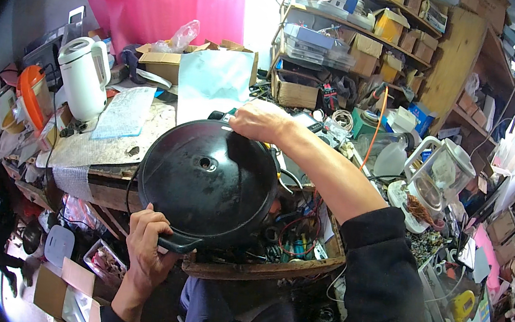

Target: The person disassembles a round electric grill by removing screws from the lid and base using a screwdriver. They separate the top and bottom plates, inspect the interior, and then reassemble the unit by screwing the parts back together.

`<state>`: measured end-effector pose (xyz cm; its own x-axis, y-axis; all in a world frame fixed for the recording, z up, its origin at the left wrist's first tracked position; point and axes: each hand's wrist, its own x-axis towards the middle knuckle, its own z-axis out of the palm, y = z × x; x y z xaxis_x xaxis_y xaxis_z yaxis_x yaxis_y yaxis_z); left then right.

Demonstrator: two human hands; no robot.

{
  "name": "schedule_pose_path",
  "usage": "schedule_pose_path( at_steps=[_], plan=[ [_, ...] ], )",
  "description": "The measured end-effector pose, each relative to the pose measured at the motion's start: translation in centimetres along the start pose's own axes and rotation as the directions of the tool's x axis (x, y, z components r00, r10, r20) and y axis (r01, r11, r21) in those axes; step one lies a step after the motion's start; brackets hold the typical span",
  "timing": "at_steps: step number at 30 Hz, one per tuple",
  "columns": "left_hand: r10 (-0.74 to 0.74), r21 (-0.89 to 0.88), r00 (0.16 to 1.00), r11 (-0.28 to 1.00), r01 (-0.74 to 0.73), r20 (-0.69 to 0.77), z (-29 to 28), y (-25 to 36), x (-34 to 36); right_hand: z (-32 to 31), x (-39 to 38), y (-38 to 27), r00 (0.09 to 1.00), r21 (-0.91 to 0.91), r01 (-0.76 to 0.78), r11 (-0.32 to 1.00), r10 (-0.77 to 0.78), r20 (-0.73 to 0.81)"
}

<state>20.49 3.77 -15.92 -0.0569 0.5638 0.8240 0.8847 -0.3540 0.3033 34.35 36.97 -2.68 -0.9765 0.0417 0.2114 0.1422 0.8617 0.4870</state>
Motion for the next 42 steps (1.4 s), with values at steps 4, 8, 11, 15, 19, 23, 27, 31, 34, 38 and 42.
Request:
schedule_pose_path(
  at_steps=[4,8,11,15,19,23,27,31,34,38,42],
  plan=[
    [0.009,0.003,1.0,1.0,-0.009,-0.004,0.1,-0.1,-0.1,-0.2,-0.1,1.4,0.999,0.1,-0.006,0.995,0.001,0.054],
    [0.0,0.014,1.0,1.0,0.0,-0.019,-0.3,0.1,1.1,-0.3,-0.3,1.2,0.999,0.246,0.044,0.968,-0.046,0.003],
    [0.007,-0.011,1.0,1.0,-0.007,0.006,-0.3,-0.1,1.3,0.8,-1.0,2.2,0.999,0.322,0.043,0.946,-0.031,-0.042],
    [-0.005,0.026,1.0,1.0,0.004,0.011,-0.5,0.0,0.8,0.9,-0.1,2.4,0.999,0.325,-0.053,0.944,0.049,0.022],
    [-0.012,0.003,1.0,1.0,0.012,0.004,-0.4,0.4,1.5,1.3,-0.3,2.7,0.998,0.199,-0.014,0.98,0.002,0.06],
    [-0.02,0.019,1.0,1.0,0.02,0.007,-0.5,0.4,1.5,0.6,0.2,1.5,0.978,0.047,0.01,0.999,-0.019,0.206],
    [-0.011,0.015,1.0,1.0,0.011,-0.008,-0.4,0.2,1.3,1.3,-0.4,1.3,0.994,0.035,0.072,0.997,-0.075,0.076],
    [-0.001,0.009,1.0,1.0,0.001,-0.02,-0.3,0.1,1.3,1.5,-0.7,0.7,0.993,-0.03,0.106,0.994,-0.108,-0.056],
    [-0.007,0.001,1.0,1.0,0.007,-0.014,-0.3,0.1,1.3,1.5,-0.7,1.1,0.995,-0.048,0.103,0.994,-0.102,0.018],
    [-0.009,-0.013,1.0,1.0,0.009,-0.013,-0.3,0.3,1.6,1.4,-0.3,1.6,0.992,0.003,0.074,0.997,-0.074,0.102],
    [-0.01,0.005,1.0,1.0,0.01,-0.012,-0.4,0.3,1.4,1.4,0.0,1.8,0.992,0.055,0.062,0.997,-0.068,0.109]
  ],
)
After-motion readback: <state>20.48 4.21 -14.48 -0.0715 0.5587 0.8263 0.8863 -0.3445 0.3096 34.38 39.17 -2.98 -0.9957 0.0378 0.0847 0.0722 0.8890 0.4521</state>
